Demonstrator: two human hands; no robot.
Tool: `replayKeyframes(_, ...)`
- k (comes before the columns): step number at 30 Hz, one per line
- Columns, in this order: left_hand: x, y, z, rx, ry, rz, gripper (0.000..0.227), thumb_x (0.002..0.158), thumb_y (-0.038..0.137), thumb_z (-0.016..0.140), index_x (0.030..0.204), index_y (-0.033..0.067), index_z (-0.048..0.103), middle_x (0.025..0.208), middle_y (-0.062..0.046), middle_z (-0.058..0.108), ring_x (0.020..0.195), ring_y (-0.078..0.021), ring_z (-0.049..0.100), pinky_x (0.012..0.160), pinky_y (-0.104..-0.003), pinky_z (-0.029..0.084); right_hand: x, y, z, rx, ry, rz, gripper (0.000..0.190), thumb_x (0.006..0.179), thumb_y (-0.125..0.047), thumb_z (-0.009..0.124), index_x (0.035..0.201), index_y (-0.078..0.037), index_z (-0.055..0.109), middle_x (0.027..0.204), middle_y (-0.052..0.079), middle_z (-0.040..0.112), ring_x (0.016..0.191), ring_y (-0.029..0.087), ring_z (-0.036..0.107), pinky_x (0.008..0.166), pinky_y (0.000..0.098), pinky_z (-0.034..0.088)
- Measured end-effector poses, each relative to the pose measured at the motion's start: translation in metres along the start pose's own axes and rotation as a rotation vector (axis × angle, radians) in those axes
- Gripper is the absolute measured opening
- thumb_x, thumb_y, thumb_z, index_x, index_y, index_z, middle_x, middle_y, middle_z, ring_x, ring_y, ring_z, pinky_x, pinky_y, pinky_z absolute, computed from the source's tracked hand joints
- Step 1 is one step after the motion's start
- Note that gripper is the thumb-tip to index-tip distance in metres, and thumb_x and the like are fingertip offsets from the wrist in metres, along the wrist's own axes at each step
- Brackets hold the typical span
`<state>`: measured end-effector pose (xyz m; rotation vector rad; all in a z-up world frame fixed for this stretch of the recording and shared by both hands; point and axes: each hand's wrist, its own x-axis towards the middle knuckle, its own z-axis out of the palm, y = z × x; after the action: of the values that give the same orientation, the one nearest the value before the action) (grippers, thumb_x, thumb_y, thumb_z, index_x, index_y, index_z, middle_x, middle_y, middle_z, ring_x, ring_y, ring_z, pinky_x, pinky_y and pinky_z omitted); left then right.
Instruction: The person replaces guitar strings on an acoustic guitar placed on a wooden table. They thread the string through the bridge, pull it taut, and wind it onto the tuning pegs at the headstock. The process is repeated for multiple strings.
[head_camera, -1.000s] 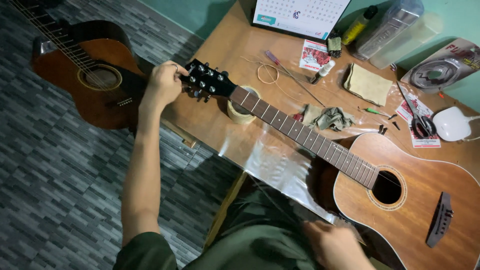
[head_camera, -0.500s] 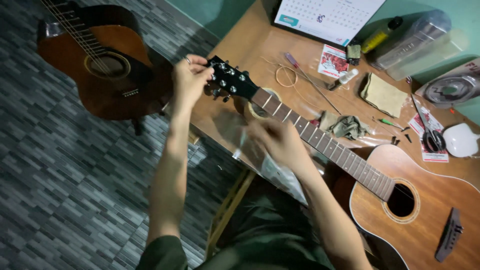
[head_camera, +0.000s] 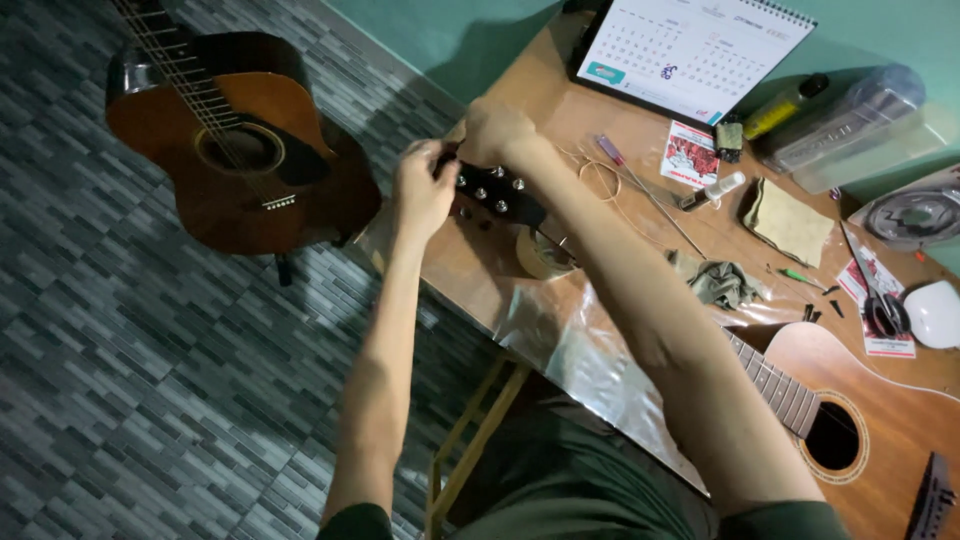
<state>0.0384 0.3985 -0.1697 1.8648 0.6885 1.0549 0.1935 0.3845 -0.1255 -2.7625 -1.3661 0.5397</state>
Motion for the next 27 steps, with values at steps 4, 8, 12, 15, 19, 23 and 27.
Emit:
replayKeyframes(4,0.023,0.012,0.003,0.173,-0.389,-0.203,0.013,0.083,0.017,0.083,0.081,0.0078,0.073,0.094,-0.011,0.074,0.093,-0.0268,0.068,0.078,-0.042,0.053,-0.053,-0.016,-0.073,-0.009,-0.282,-0.194,0.031,0.086,0.008,0.051,0.101,0.004,0.078,0.091,0.017,0.075,0.076,0.028,0.068,0.060,0.0370,0.055)
replayKeyframes(8,0.035,0.004,0.011,0.241,-0.429,-0.194,0.006,0.087,0.011,0.067,0.085,0.0075,0.063,0.094,-0.012,0.067,0.092,-0.0317,0.062,0.084,-0.048,0.047,-0.036,0.005,-0.056,0.037,-0.172,-0.343,0.022,0.094,-0.013,0.056,0.091,-0.007,0.077,0.079,0.011,0.071,0.065,0.025,0.062,0.056,0.0376,0.050)
replayKeyframes(12,0.037,0.006,0.011,0.155,-0.406,-0.257,0.011,0.083,0.007,0.065,0.091,0.0129,0.061,0.084,-0.001,0.066,0.088,-0.0221,0.066,0.082,-0.039,0.052,-0.011,0.025,-0.028,0.055,0.118,-0.424,0.020,0.074,-0.007,0.055,0.055,-0.005,0.047,0.050,0.012,0.043,0.050,0.030,0.040,0.048,0.0443,0.036)
replayKeyframes(15,0.028,-0.011,0.024,0.232,-0.300,-0.133,0.032,0.080,0.012,0.085,0.107,0.0089,0.067,0.091,-0.002,0.071,0.083,-0.0194,0.064,0.082,-0.036,0.053,0.008,0.043,-0.010,0.138,0.176,-0.367,0.013,0.075,-0.013,0.058,0.063,-0.008,0.062,0.059,0.014,0.061,0.058,0.035,0.053,0.056,0.0470,0.045)
replayKeyframes(19,0.023,0.014,0.021,0.166,-0.384,-0.003,0.012,0.088,0.001,0.075,0.100,-0.0023,0.073,0.101,-0.014,0.069,0.088,-0.0235,0.069,0.085,-0.034,0.060,0.001,0.053,-0.014,0.197,0.178,-0.385,0.018,0.077,-0.019,0.064,0.063,-0.008,0.069,0.061,0.011,0.067,0.057,0.029,0.059,0.057,0.0429,0.047)
replayKeyframes(23,0.029,-0.003,0.034,0.409,-0.392,0.195,0.005,0.092,0.001,0.071,0.088,0.0011,0.074,0.093,-0.012,0.067,0.081,-0.0299,0.067,0.073,-0.043,0.056,-0.001,0.062,-0.014,0.296,0.149,-0.398,0.017,0.075,-0.011,0.061,0.071,-0.010,0.078,0.071,0.004,0.076,0.066,0.020,0.068,0.060,0.0375,0.053)
replayKeyframes(27,0.038,0.029,0.015,0.395,-0.587,0.027,0.008,0.097,0.004,0.066,0.098,0.0028,0.073,0.110,-0.014,0.069,0.099,-0.0240,0.069,0.095,-0.036,0.059,0.004,0.075,-0.010,0.308,0.121,-0.347,0.011,0.076,-0.015,0.069,0.076,-0.010,0.080,0.074,0.004,0.076,0.069,0.019,0.068,0.061,0.0372,0.053)
